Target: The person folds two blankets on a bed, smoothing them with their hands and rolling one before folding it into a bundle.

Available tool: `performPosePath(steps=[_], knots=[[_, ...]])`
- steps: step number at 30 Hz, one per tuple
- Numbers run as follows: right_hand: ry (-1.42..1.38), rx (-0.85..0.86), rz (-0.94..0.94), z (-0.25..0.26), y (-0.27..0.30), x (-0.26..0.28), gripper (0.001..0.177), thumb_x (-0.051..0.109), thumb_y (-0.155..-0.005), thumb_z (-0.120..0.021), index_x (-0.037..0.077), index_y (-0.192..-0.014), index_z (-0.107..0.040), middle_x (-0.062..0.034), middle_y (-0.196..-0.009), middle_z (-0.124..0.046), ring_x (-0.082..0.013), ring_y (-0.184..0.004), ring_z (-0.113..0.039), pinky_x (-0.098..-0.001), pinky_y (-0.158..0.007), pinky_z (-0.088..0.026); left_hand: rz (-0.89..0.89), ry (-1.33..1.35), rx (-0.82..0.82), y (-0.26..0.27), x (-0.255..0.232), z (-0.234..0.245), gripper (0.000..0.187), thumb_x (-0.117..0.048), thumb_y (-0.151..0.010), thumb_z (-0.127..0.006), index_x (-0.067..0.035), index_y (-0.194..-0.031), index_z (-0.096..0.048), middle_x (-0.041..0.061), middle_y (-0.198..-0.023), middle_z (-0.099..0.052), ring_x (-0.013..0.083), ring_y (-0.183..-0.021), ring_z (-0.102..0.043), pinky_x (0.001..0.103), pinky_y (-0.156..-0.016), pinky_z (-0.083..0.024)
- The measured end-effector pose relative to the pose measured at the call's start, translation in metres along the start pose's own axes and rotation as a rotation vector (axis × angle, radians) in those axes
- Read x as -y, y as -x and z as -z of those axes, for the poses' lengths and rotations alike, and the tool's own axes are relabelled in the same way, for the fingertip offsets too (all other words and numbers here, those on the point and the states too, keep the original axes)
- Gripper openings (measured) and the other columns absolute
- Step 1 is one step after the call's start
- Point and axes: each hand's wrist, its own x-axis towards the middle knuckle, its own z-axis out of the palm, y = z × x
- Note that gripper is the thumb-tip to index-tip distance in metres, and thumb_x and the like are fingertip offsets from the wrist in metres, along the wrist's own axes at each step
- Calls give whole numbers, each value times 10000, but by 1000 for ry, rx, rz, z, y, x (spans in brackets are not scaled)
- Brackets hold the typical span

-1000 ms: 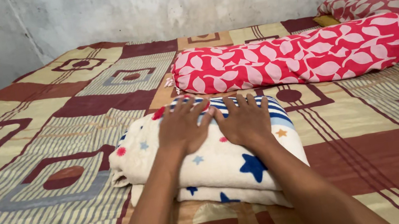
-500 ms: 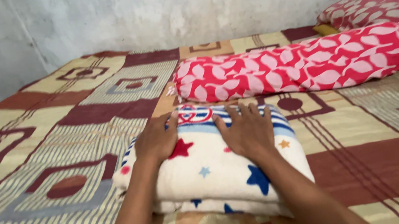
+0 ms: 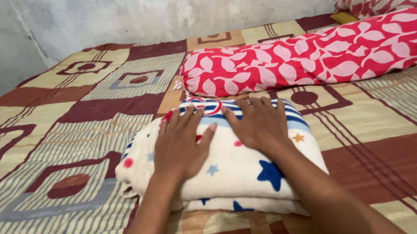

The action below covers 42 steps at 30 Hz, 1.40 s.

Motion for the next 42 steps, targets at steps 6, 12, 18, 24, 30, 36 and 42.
performPosePath(steps=[6, 12, 18, 24, 30, 36, 42], knots=[[-51, 51, -1, 10, -6, -1, 709, 702, -920, -390, 267, -1461, -532, -74, -1529, -488, -273, -1464, -370, -593, -1188, -200, 71, 170, 6, 8, 22, 4, 595, -516, -976, -474, -180, -1460, -550, 146, -1562, -434, 348, -1451, -341, 478, -1165, -237], [-25, 54, -8, 10, -6, -6, 699, 702, -953, -374, 257, -1463, -548, -94, -1500, -539, -285, -1448, -421, -589, -1178, -257, 110, 132, -85, 26, 17, 11, 561, -463, -1034, -460, -111, -1462, -551, 176, -1562, -470, 341, -1483, -398, 491, -1229, -275], [-31, 89, -21, 10, -11, -10, 685, 692, -958, -355, 268, -1457, -557, -101, -1479, -558, -300, -1425, -451, -573, -1154, -294, -489, -17, -6, 65, 8, 55, 926, -666, -823, -671, -74, -1498, -440, 217, -1554, -423, 414, -1466, -363, 574, -1201, -247], [-121, 102, -43, 11, -15, -15, 696, 704, -943, -358, 287, -1455, -578, -95, -1485, -569, -322, -1422, -472, -562, -1191, -289, -478, -279, 141, 59, 8, 61, 1238, -556, -504, -909, -295, -1577, -349, 130, -1637, -346, 458, -1485, -308, 683, -1121, -287], [-227, -99, 112, 32, -15, -14, 799, 709, -917, -496, 149, -1487, -520, -191, -1576, -400, -375, -1494, -337, -625, -1193, -185, -248, -167, 297, 16, 4, 61, 1165, -441, -546, -948, -348, -1544, -353, 45, -1628, -340, 444, -1409, -358, 644, -1067, -369], [126, 399, 130, 97, 5, 28, 1457, 712, -591, -885, 239, -1712, -85, -160, -1696, -272, -455, -1523, -266, -626, -1222, -243, -29, -40, 366, -51, 22, 58, 1062, -477, -542, -893, -378, -1495, -434, 17, -1563, -460, 310, -1432, -465, 586, -1158, -372], [239, -71, 275, 51, 11, 27, 1371, 424, -488, -978, 219, -1601, -205, -149, -1493, -468, -398, -1403, -409, -639, -1159, -247, -205, -143, -157, -41, 31, 47, 1055, -475, -516, -909, -145, -1430, -497, 215, -1509, -448, 420, -1367, -406, 591, -1108, -316]])
